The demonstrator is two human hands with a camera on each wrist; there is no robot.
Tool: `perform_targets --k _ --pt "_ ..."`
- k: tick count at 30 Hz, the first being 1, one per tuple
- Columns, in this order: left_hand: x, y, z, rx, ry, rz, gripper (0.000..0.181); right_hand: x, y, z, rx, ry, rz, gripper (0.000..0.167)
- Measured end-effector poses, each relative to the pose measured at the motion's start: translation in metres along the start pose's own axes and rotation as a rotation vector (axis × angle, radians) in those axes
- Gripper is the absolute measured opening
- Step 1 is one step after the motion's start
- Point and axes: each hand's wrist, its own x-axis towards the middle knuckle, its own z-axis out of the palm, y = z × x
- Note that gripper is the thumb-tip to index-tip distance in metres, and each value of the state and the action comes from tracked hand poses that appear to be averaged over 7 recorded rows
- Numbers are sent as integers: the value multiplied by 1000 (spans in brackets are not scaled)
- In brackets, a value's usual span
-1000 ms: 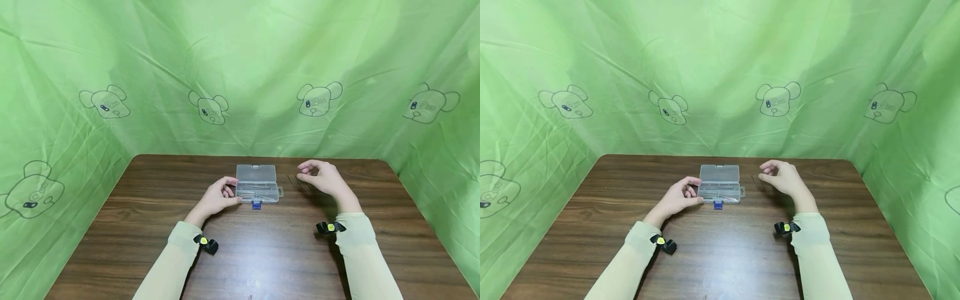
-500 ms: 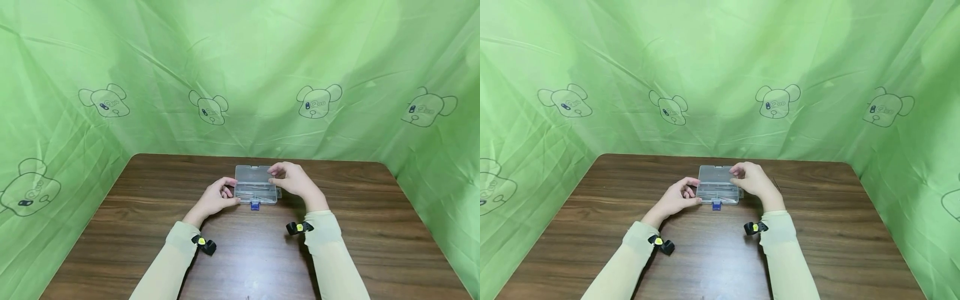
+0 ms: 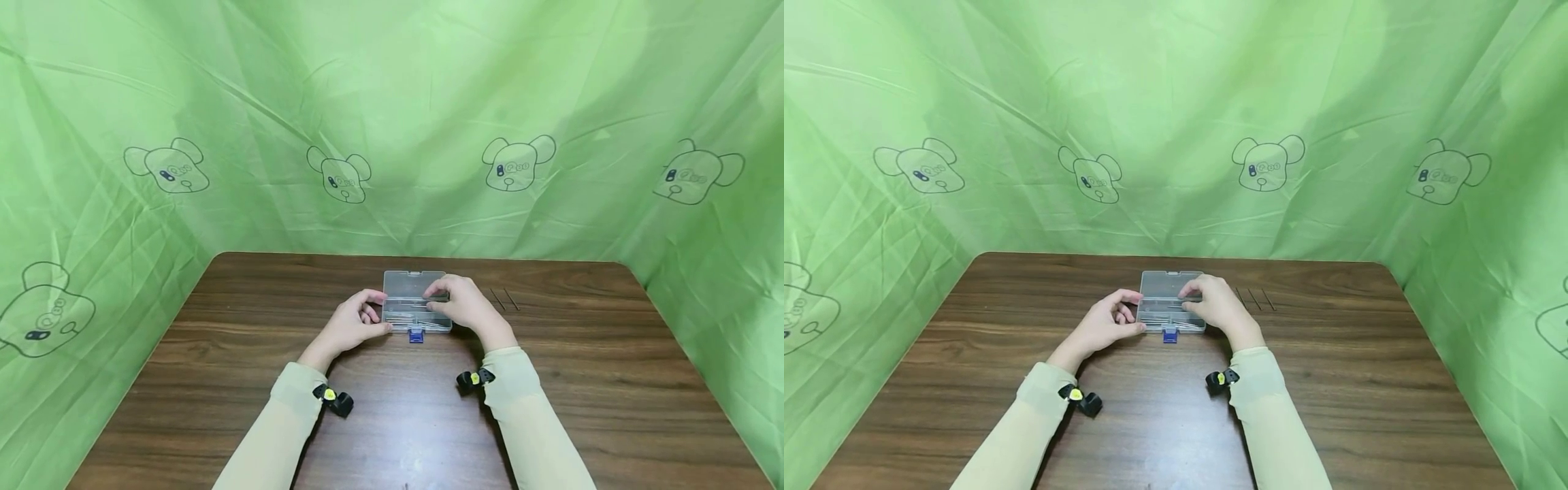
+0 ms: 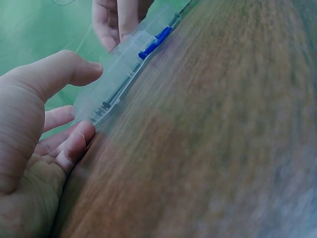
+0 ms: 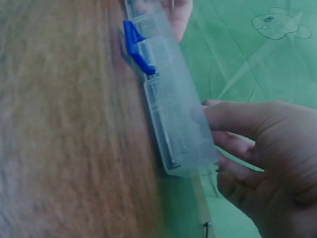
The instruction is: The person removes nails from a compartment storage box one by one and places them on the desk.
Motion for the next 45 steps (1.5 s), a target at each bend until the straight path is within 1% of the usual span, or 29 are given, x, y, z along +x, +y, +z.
perform_targets --k 8,13,15,19,24,29,34,42,45 --pt "1 -3 1 3 4 -1 62 -2 1 0 21 36 -1 14" --pt "2 -3 2 -1 9 4 62 -2 1 0 11 44 -46 7" --pt "2 -3 1 1 9 3 62 -2 -1 0 5 42 -48 4" --pt "1 -3 1 4 8 6 62 -1 -4 3 -20 28 -9 5" --pt "1 -2 0 15 8 6 61 0 -9 7 -77 21 37 7" --pt "1 -1 0 14 2 6 61 1 -13 8 -95 7 72 5" --pt "1 -1 1 1 -4 14 62 4 -10 11 -92 -14 117 5" --pt "2 -2 0 -2 -3 17 62 4 -8 10 -88 -44 126 6" --pt "2 -1 0 -2 -3 16 62 4 -6 9 -104 -50 100 5"
